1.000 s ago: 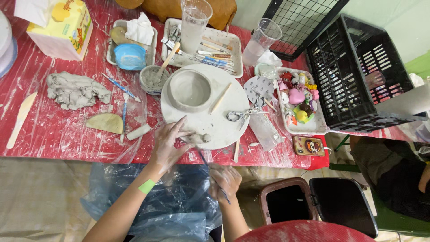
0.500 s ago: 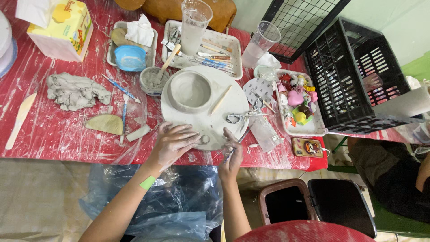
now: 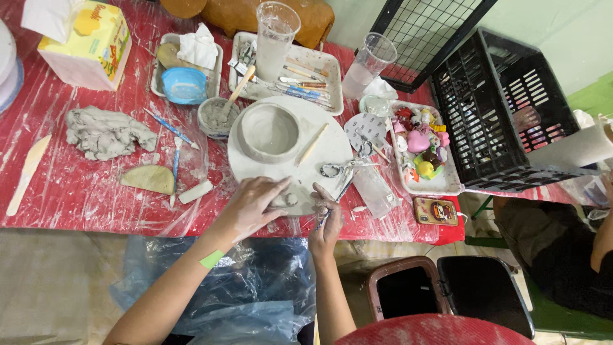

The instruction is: The person shapes a small clay figure by hand at a work table, pinching and forming clay pieces and attaching them together. They use a wooden modeling tool and a small brush to refine and smooth the clay sculpture, occasionally dipping the brush in a cup of water.

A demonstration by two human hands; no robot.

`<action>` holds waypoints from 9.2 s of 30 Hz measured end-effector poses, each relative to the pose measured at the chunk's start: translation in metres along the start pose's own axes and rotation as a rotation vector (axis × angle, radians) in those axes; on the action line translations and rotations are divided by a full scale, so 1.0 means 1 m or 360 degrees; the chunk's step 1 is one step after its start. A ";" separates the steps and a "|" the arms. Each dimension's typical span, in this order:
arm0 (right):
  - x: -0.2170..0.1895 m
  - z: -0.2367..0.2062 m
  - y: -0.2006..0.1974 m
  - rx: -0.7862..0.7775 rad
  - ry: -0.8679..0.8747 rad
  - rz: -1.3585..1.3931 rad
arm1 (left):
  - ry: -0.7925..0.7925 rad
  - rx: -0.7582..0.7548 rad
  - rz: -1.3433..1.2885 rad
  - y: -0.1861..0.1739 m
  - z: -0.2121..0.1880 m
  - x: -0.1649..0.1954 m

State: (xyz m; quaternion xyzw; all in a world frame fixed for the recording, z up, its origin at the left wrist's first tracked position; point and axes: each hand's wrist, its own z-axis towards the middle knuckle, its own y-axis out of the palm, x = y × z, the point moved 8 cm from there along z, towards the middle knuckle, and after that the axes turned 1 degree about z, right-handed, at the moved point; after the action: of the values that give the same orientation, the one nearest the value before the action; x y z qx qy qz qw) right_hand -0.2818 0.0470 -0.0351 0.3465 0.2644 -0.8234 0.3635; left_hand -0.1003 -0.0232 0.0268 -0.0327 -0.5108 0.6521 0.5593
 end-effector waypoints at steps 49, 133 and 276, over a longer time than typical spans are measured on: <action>-0.088 -0.105 -0.171 0.0675 -0.0335 0.0975 | -0.0456 0.0715 -0.2790 0.017 -0.074 0.134; -0.177 0.004 -0.136 -0.0077 0.0514 0.1005 | -0.0502 0.1020 -0.2662 -0.070 -0.104 0.173; -0.182 0.018 -0.111 -0.0837 0.0425 0.1338 | -0.0641 0.0601 -0.2592 -0.047 -0.107 0.183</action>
State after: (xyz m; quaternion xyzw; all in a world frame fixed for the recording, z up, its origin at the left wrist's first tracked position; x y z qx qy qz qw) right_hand -0.2854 0.1757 0.1352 0.4219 0.3445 -0.4604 0.7010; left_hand -0.0701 0.1765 0.1058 0.5540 -0.3478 0.1150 0.7476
